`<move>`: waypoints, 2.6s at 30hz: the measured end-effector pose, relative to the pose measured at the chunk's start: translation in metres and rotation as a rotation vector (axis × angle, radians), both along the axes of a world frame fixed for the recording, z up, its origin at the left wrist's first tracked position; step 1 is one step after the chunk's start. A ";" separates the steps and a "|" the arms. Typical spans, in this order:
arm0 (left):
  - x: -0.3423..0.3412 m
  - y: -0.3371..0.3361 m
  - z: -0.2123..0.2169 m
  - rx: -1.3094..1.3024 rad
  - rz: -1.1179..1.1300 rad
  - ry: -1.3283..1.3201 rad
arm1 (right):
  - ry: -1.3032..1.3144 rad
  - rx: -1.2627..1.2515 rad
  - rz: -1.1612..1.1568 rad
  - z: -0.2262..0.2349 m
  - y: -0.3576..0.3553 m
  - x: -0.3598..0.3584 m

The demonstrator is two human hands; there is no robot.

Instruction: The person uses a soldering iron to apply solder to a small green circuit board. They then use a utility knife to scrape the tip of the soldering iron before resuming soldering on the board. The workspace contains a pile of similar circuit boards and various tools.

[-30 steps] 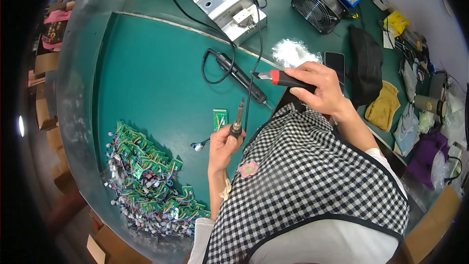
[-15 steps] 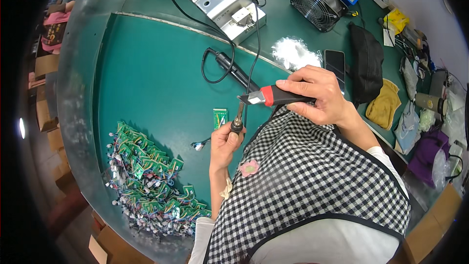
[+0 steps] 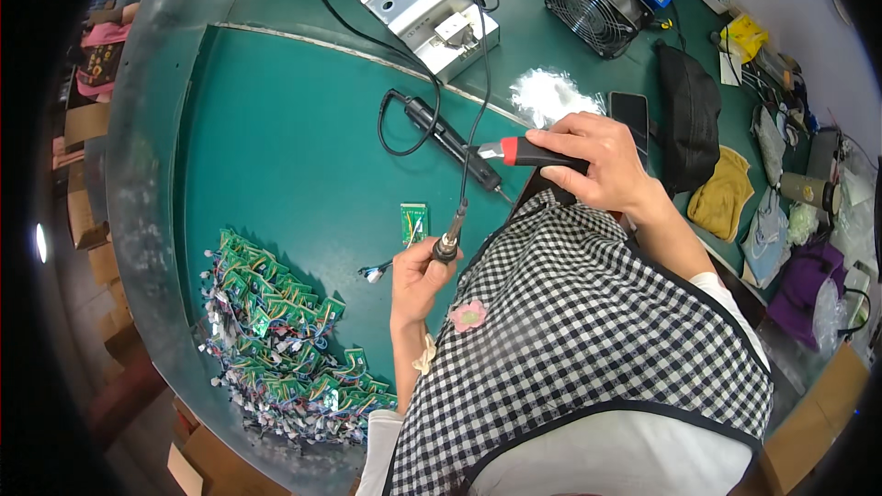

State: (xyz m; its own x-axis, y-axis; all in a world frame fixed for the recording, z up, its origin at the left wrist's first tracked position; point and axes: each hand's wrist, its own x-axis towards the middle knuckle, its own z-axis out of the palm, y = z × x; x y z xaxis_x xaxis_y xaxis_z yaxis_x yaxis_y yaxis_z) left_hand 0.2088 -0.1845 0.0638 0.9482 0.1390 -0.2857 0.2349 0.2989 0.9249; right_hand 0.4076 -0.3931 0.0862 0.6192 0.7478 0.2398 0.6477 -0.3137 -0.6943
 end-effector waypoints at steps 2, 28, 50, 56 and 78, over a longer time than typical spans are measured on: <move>0.004 -0.001 0.001 0.003 0.025 0.018 | 0.052 0.019 -0.059 -0.004 -0.003 -0.003; -0.001 0.001 -0.004 -0.005 0.037 0.096 | 0.045 0.121 0.133 0.008 0.002 -0.003; -0.014 0.006 -0.002 -0.050 -0.017 0.145 | -0.131 -0.007 -0.030 -0.010 -0.003 0.000; -0.008 0.004 -0.003 -0.069 0.044 0.083 | -0.057 0.052 -0.131 -0.003 -0.012 0.005; 0.001 -0.001 0.003 0.000 -0.001 0.183 | -0.021 0.036 -0.144 -0.007 -0.020 -0.002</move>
State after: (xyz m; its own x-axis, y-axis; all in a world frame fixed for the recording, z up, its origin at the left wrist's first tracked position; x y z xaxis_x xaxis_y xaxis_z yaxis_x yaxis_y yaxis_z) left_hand 0.2100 -0.1857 0.0672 0.8805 0.1382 -0.4535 0.3995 0.2988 0.8667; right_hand 0.4057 -0.4128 0.0791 0.7141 0.6421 0.2789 0.6122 -0.3794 -0.6938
